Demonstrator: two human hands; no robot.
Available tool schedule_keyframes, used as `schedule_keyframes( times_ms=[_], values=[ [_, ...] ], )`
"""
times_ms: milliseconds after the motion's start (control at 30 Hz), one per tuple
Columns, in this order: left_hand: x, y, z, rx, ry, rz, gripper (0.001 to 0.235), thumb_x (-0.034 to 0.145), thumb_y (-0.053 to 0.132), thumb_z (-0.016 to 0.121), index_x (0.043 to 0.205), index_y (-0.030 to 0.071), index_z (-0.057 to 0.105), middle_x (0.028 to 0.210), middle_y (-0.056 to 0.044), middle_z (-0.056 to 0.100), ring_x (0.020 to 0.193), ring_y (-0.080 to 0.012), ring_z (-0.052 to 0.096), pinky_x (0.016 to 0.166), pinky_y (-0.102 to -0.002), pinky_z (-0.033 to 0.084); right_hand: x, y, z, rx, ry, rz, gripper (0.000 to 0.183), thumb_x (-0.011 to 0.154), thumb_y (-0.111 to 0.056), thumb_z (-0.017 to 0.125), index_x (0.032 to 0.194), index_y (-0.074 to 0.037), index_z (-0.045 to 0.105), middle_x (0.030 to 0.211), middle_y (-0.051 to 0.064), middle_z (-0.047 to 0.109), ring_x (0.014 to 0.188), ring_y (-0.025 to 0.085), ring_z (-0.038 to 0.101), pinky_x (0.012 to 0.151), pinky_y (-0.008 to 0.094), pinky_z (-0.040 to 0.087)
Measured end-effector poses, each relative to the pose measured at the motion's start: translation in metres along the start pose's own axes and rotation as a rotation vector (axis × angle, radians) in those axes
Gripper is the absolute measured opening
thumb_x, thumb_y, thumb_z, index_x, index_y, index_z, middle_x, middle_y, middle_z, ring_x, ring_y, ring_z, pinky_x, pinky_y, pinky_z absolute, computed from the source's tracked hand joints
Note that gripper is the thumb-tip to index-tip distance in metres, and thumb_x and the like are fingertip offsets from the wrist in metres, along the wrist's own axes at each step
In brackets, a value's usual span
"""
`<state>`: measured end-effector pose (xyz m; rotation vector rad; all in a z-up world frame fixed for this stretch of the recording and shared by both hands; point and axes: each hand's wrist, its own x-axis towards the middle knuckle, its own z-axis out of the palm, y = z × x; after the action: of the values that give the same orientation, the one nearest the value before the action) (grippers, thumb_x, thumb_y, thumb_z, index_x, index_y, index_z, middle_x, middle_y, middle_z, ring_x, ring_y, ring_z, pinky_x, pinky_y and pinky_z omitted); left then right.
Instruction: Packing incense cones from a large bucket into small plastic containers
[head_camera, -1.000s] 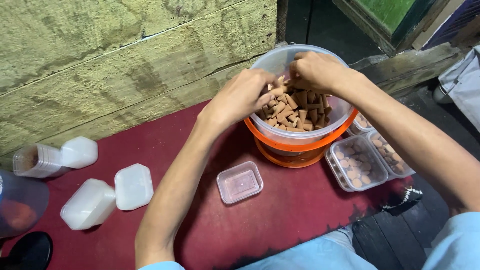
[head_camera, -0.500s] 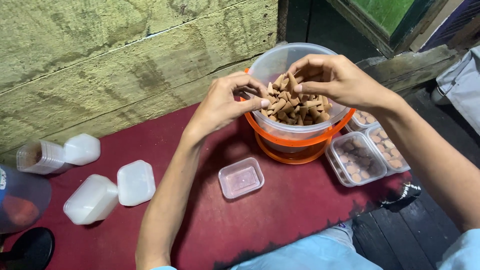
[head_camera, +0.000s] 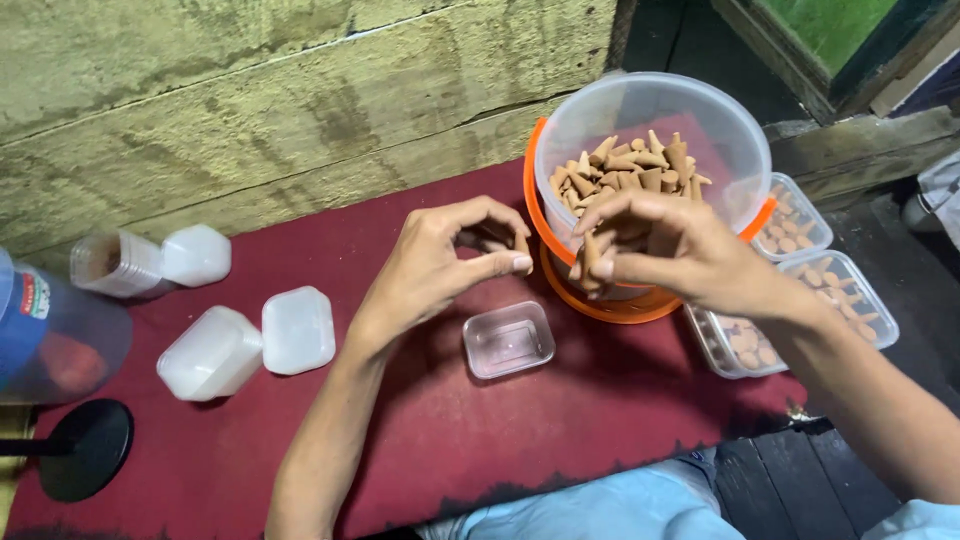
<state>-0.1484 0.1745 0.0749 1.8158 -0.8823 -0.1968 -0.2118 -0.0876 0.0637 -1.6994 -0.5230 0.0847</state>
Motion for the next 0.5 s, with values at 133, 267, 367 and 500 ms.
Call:
schedule_keyframes(
  times_ms=[133,267,367,500],
  values=[
    [-0.025,-0.010,-0.005,0.055,-0.009,-0.030,0.017,0.084,0.018,0.083,0.098,0.012,0.076,0.089,-0.009,0.078,0.085,-0.0187,0.076,0.082,-0.034,0.064,0.002,0.016,0.023,-0.060,-0.090,0.012,0.027,0.090,-0.001,0.070,0.117,0.003,0.066,0.088,0.015,0.075,0.084,0.021,0.075,0.076,0.040,0.066],
    [-0.049,-0.037,0.000,0.155,-0.048,-0.140,0.014,0.083,0.017,0.081,0.095,0.015,0.076,0.090,-0.006,0.080,0.088,-0.0203,0.076,0.079,-0.034,0.060,0.004,0.034,0.051,-0.438,-0.187,0.037,0.023,0.091,-0.021,0.075,0.103,-0.005,0.065,0.084,0.018,0.072,0.084,0.036,0.076,0.074,0.048,0.060],
    [-0.061,-0.056,0.003,0.188,-0.042,-0.185,0.012,0.083,0.014,0.081,0.094,0.015,0.077,0.089,-0.007,0.080,0.088,-0.0223,0.075,0.075,-0.033,0.059,0.011,0.066,0.063,-0.491,-0.210,0.067,0.018,0.090,-0.021,0.076,0.096,-0.007,0.066,0.085,0.013,0.069,0.084,0.034,0.074,0.075,0.044,0.060],
    [-0.074,-0.080,0.009,0.266,-0.016,-0.170,0.013,0.081,0.014,0.083,0.094,0.015,0.079,0.097,-0.009,0.077,0.093,-0.0282,0.072,0.080,-0.038,0.060,0.016,0.108,0.075,-0.647,-0.208,0.089,0.015,0.089,-0.026,0.077,0.092,-0.012,0.072,0.090,0.007,0.067,0.081,0.031,0.072,0.072,0.044,0.060]
  ],
)
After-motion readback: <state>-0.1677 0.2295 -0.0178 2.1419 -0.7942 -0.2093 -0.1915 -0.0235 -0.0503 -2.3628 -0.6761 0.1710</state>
